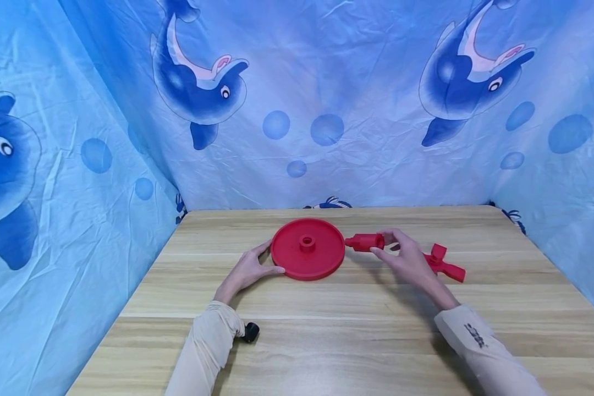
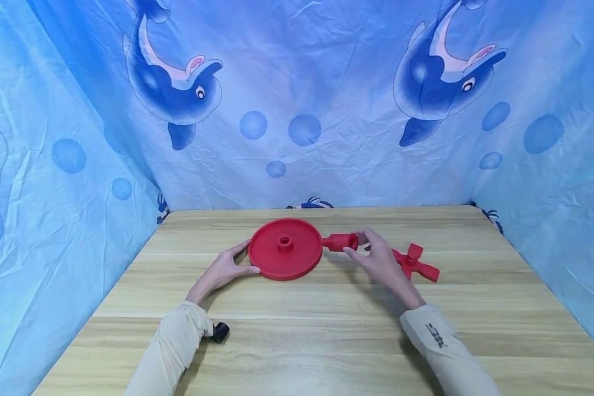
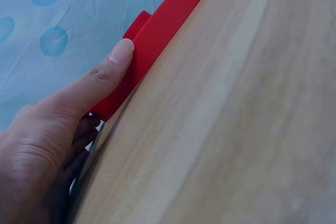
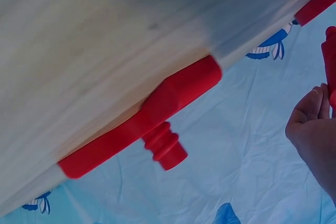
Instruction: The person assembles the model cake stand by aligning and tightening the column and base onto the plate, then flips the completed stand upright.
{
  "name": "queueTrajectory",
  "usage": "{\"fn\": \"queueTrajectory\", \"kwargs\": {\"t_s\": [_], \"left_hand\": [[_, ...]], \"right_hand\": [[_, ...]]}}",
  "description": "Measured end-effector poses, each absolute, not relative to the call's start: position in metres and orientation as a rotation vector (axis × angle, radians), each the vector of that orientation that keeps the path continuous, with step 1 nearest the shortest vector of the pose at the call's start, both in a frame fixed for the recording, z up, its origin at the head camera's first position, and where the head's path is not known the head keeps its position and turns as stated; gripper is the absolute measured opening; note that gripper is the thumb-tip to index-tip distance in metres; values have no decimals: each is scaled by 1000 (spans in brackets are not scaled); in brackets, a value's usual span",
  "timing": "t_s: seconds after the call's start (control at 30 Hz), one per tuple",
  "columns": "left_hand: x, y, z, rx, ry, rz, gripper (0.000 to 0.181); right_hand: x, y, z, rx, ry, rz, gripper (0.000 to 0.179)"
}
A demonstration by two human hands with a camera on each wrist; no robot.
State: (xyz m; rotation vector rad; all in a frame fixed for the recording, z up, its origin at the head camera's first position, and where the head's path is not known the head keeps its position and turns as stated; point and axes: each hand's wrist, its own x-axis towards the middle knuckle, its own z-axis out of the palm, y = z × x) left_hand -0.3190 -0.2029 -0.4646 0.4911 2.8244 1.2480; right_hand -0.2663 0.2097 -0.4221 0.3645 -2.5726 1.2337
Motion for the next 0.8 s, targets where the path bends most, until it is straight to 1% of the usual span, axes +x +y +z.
{"fn": "queueTrajectory", "kwargs": {"t_s": [0.23, 0.47, 0.8], "left_hand": [[-318, -204, -464, 499, 2809, 1257, 102], [-318, -204, -464, 506, 2779, 1295, 104], [-318, -204, -464, 508, 2784, 1301, 103]], "right_hand": [[-271, 200, -420, 411, -2564, 1254, 64], [-277, 191, -421, 483, -2526, 1279, 57], [-282, 176, -420, 558, -2496, 1328, 54]]}}
